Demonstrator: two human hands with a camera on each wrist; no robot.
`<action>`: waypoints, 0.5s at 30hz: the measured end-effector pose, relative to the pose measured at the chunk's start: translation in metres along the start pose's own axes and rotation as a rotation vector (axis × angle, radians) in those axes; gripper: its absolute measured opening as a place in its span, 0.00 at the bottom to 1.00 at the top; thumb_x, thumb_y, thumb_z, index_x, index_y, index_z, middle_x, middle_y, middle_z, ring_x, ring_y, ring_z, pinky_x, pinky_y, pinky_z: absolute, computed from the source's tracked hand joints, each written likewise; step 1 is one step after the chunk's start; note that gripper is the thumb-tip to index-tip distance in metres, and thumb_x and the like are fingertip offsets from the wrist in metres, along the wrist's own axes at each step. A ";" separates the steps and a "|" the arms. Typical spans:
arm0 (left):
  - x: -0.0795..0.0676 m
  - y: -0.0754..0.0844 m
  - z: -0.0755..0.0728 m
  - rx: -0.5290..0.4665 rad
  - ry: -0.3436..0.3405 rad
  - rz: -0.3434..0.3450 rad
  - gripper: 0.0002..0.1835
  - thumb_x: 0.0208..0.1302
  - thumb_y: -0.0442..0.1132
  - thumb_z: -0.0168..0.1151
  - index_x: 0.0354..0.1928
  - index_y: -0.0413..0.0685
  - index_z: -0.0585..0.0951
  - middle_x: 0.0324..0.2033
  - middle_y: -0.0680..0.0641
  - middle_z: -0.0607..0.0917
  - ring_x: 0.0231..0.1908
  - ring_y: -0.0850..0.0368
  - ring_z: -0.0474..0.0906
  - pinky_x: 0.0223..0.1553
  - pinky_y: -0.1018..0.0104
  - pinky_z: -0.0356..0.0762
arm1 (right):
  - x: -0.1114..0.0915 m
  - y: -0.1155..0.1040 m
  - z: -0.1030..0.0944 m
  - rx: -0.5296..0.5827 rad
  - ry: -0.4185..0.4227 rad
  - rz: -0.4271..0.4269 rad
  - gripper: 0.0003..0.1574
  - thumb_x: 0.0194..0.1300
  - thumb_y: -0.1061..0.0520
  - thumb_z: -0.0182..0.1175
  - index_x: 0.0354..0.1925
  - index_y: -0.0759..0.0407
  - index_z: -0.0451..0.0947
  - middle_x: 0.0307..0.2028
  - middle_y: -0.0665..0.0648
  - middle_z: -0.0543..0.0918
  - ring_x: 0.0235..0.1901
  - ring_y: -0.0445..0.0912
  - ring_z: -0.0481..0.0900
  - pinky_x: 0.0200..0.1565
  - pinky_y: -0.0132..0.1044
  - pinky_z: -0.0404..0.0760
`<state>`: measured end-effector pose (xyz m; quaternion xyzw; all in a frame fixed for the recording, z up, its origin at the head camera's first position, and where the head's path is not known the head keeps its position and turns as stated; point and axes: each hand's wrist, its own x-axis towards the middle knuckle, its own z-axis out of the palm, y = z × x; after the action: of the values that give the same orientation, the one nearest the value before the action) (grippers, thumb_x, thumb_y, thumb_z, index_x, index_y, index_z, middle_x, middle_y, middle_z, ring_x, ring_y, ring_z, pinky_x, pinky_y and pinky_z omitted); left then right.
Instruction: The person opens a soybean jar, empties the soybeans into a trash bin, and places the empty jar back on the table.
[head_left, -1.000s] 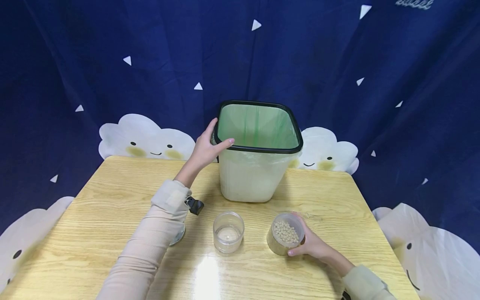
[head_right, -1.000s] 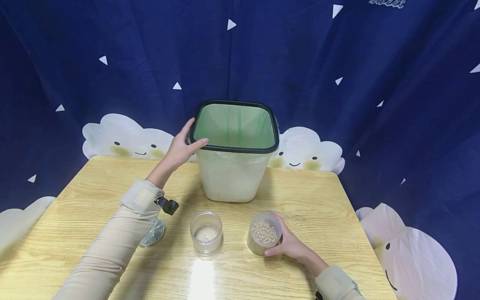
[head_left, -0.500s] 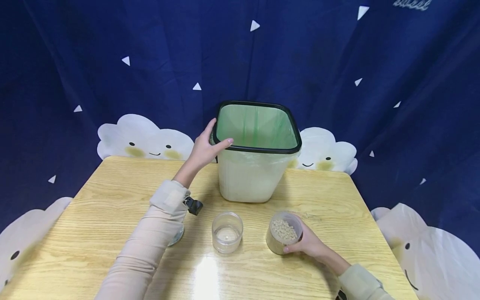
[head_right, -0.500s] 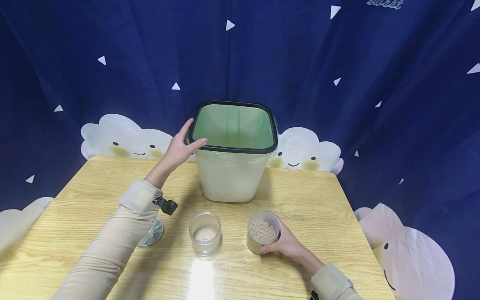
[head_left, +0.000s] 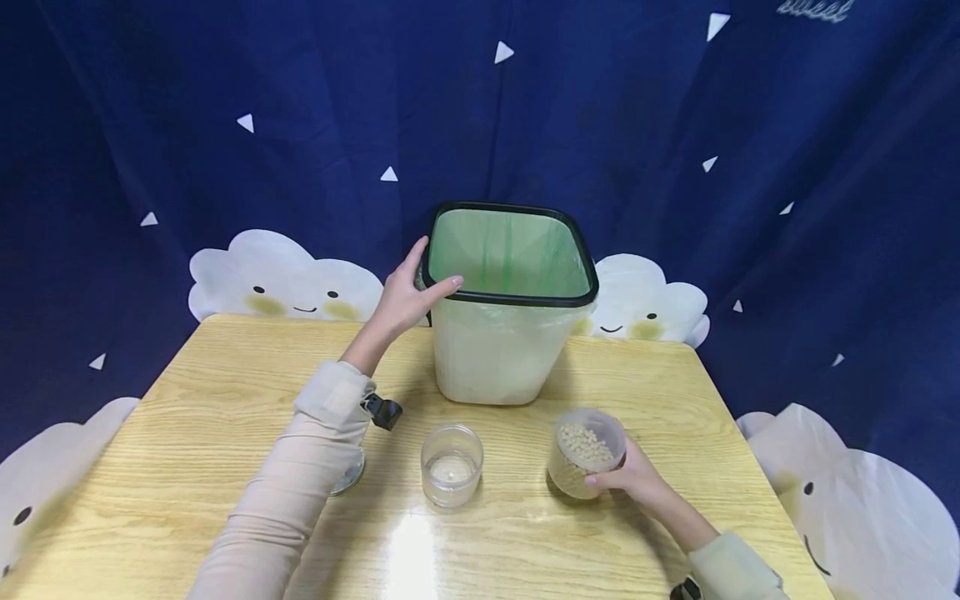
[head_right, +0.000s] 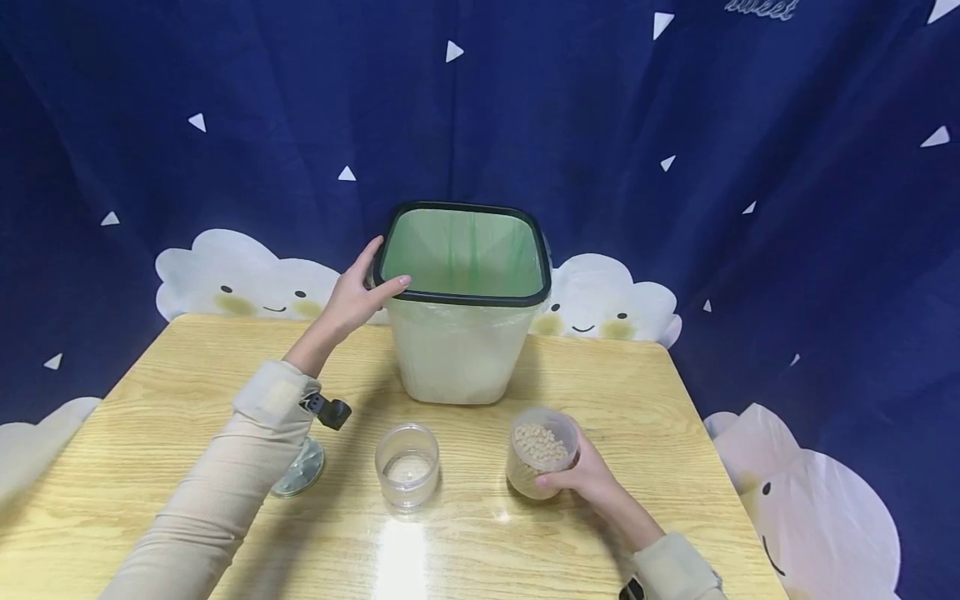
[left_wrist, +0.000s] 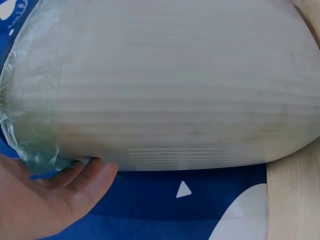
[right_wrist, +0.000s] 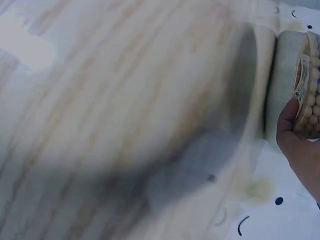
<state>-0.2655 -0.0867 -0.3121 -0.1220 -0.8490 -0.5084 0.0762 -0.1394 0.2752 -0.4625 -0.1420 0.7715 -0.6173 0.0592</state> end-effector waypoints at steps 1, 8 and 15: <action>0.000 0.000 0.000 0.003 0.001 0.002 0.46 0.56 0.57 0.59 0.71 0.54 0.48 0.68 0.45 0.53 0.66 0.49 0.49 0.63 0.52 0.52 | -0.001 -0.003 0.000 0.003 0.007 -0.003 0.56 0.38 0.73 0.68 0.64 0.70 0.52 0.53 0.65 0.68 0.49 0.38 0.70 0.50 0.27 0.67; -0.003 0.001 -0.003 0.019 0.003 0.021 0.45 0.56 0.57 0.58 0.71 0.52 0.49 0.68 0.44 0.54 0.66 0.50 0.49 0.63 0.52 0.51 | -0.006 -0.016 -0.008 0.057 0.043 -0.049 0.51 0.39 0.75 0.64 0.61 0.74 0.53 0.49 0.54 0.72 0.48 0.38 0.71 0.49 0.27 0.69; -0.012 -0.003 -0.006 -0.007 0.022 0.051 0.43 0.57 0.54 0.58 0.70 0.50 0.51 0.66 0.40 0.58 0.59 0.45 0.64 0.57 0.52 0.63 | -0.012 -0.033 -0.017 0.099 0.063 -0.093 0.46 0.40 0.76 0.62 0.60 0.67 0.59 0.47 0.50 0.73 0.46 0.38 0.72 0.48 0.26 0.70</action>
<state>-0.2547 -0.0952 -0.3144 -0.1382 -0.8429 -0.5107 0.0983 -0.1278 0.2876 -0.4274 -0.1554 0.7342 -0.6608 0.0130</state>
